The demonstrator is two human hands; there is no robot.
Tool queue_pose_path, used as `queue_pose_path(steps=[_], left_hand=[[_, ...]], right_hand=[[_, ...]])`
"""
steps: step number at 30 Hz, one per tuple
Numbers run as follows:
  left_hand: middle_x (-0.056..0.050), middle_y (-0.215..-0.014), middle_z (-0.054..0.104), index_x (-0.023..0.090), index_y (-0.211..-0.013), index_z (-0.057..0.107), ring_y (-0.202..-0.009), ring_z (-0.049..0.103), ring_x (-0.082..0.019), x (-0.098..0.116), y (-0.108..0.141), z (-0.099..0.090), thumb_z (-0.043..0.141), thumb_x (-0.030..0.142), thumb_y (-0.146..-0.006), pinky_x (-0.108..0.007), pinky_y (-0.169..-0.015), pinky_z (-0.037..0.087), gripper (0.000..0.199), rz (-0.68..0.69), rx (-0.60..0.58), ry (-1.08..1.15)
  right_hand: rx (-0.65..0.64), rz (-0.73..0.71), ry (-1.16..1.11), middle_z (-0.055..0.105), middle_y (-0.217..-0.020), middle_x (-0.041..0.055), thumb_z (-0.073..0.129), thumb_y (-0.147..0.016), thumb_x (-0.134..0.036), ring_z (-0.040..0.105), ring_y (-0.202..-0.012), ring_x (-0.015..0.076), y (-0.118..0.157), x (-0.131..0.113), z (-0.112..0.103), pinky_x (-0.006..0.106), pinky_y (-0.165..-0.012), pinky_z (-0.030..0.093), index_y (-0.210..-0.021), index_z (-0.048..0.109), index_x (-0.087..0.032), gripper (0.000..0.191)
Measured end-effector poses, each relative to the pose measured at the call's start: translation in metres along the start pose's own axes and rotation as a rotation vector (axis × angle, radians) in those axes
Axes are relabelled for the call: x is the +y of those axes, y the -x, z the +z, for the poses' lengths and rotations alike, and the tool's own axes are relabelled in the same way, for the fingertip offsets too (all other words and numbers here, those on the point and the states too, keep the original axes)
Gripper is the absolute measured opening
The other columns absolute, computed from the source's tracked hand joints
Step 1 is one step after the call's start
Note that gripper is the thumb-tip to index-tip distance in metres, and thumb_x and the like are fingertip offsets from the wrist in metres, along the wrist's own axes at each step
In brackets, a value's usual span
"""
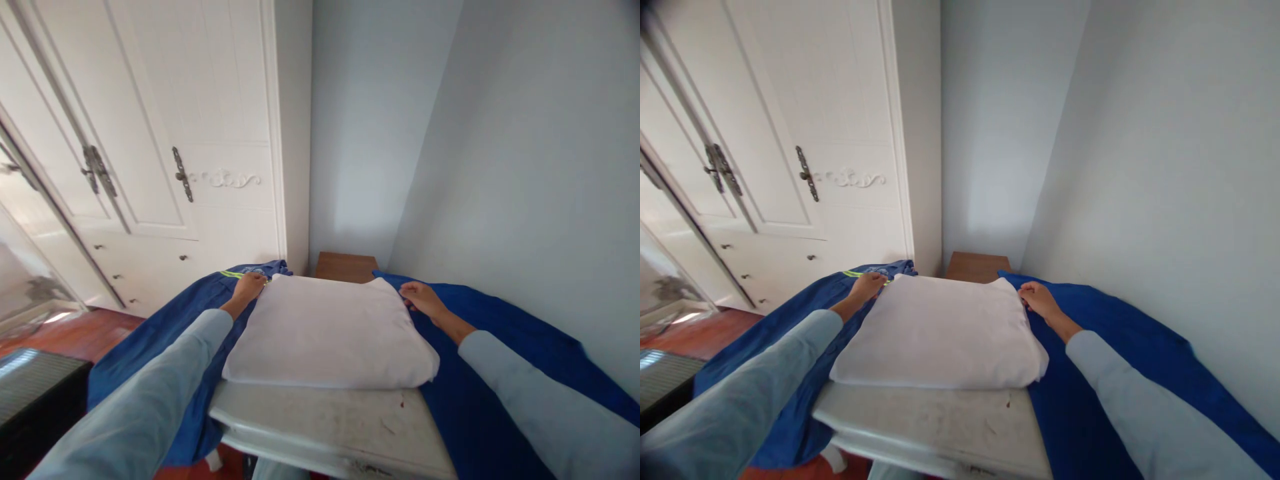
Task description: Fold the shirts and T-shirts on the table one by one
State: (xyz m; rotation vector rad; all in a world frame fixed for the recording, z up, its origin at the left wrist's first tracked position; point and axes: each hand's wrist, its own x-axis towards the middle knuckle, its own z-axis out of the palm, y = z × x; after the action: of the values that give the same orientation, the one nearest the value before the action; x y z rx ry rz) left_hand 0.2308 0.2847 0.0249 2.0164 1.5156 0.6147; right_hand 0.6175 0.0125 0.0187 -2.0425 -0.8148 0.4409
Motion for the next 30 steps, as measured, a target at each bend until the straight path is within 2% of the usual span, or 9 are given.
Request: queue_pose_path(steps=[4,8,11,13,16,19,21,24,30], left_hand=[[-0.002,-0.05,0.055,0.016,-0.064,0.067,-0.05,0.057,-0.019,0.009,-0.021,0.011,0.063,0.033,-0.079,-0.026,-0.049,0.037,0.023,-0.004,-0.027,-0.078],[-0.005,-0.06,0.065,0.016,-0.07,0.073,-0.061,0.063,-0.021,0.008,-0.027,0.018,0.066,0.036,-0.077,-0.027,-0.052,0.04,0.022,0.021,-0.076,-0.112],[-0.007,-0.082,0.074,0.018,-0.083,0.077,-0.079,0.068,-0.023,0.003,-0.026,0.021,0.065,0.042,-0.079,-0.026,-0.059,0.042,0.027,0.109,-0.079,-0.144],[-0.008,-0.091,0.076,0.018,-0.088,0.078,-0.086,0.068,-0.024,-0.001,-0.024,0.023,0.062,0.039,-0.081,-0.025,-0.064,0.043,0.027,0.181,-0.079,-0.216],[-0.008,-0.093,0.076,0.018,-0.089,0.078,-0.088,0.068,-0.024,-0.003,-0.017,0.025,0.055,0.033,-0.084,-0.026,-0.067,0.043,0.027,0.243,-0.081,-0.314],[-0.009,-0.093,0.075,0.018,-0.086,0.076,-0.088,0.067,-0.024,-0.003,-0.011,0.027,0.051,0.033,-0.086,-0.026,-0.069,0.044,0.029,0.277,-0.031,-0.363],[-0.009,-0.094,0.075,0.018,-0.088,0.075,-0.088,0.067,-0.024,-0.004,-0.01,0.029,0.051,0.034,-0.087,-0.026,-0.07,0.044,0.029,0.226,0.033,-0.332],[-0.008,-0.09,0.074,0.017,-0.09,0.073,-0.086,0.068,-0.024,-0.007,-0.014,0.029,0.05,0.031,-0.087,-0.027,-0.069,0.045,0.027,0.082,0.102,-0.254],[-0.014,-0.084,0.073,0.017,-0.077,0.07,-0.083,0.068,-0.028,-0.009,-0.024,0.029,0.049,0.024,-0.087,-0.032,-0.069,0.048,0.024,-0.06,0.15,-0.252]], right_hand=[[0.047,-0.05,0.078,0.074,-0.086,0.0076,0.063,-0.081,-0.026,0.067,-0.073,0.0177,-0.036,-0.004,0.014,0.024,-0.058,0.048,-0.084,0.071,-0.018,0.012],[0.043,-0.079,0.156,0.074,-0.077,0.0057,0.069,-0.078,-0.027,0.068,-0.078,0.0194,-0.059,0.001,0.023,0.024,-0.063,0.047,-0.071,0.071,-0.019,0.011],[0.037,-0.098,0.188,0.075,-0.079,0.0044,0.072,-0.076,-0.026,0.068,-0.08,0.0192,-0.064,0.009,0.031,0.024,-0.069,0.048,-0.073,0.073,-0.02,0.007],[0.045,-0.101,0.194,0.076,-0.083,0.0049,0.071,-0.076,-0.026,0.068,-0.082,0.0192,-0.065,0.016,0.035,0.025,-0.072,0.049,-0.077,0.075,-0.02,0.007],[0.076,-0.095,0.188,0.077,-0.087,0.0066,0.069,-0.077,-0.026,0.069,-0.084,0.0201,-0.063,0.024,0.04,0.026,-0.075,0.049,-0.081,0.076,-0.019,0.01],[0.106,-0.095,0.166,0.077,-0.09,0.0062,0.068,-0.077,-0.026,0.069,-0.088,0.0206,-0.062,0.029,0.042,0.027,-0.077,0.05,-0.083,0.076,-0.02,0.012],[0.117,-0.096,0.146,0.078,-0.092,0.0056,0.067,-0.078,-0.027,0.069,-0.089,0.0207,-0.063,0.031,0.042,0.026,-0.078,0.05,-0.084,0.076,-0.021,0.013],[0.145,-0.078,0.119,0.078,-0.096,0.0061,0.066,-0.078,-0.027,0.07,-0.092,0.0212,-0.064,0.034,0.041,0.026,-0.081,0.051,-0.086,0.077,-0.02,0.015],[0.185,-0.016,0.093,0.078,-0.097,0.0085,0.066,-0.078,-0.028,0.07,-0.094,0.0245,-0.066,0.038,0.037,0.03,-0.083,0.052,-0.089,0.077,-0.018,0.018]])
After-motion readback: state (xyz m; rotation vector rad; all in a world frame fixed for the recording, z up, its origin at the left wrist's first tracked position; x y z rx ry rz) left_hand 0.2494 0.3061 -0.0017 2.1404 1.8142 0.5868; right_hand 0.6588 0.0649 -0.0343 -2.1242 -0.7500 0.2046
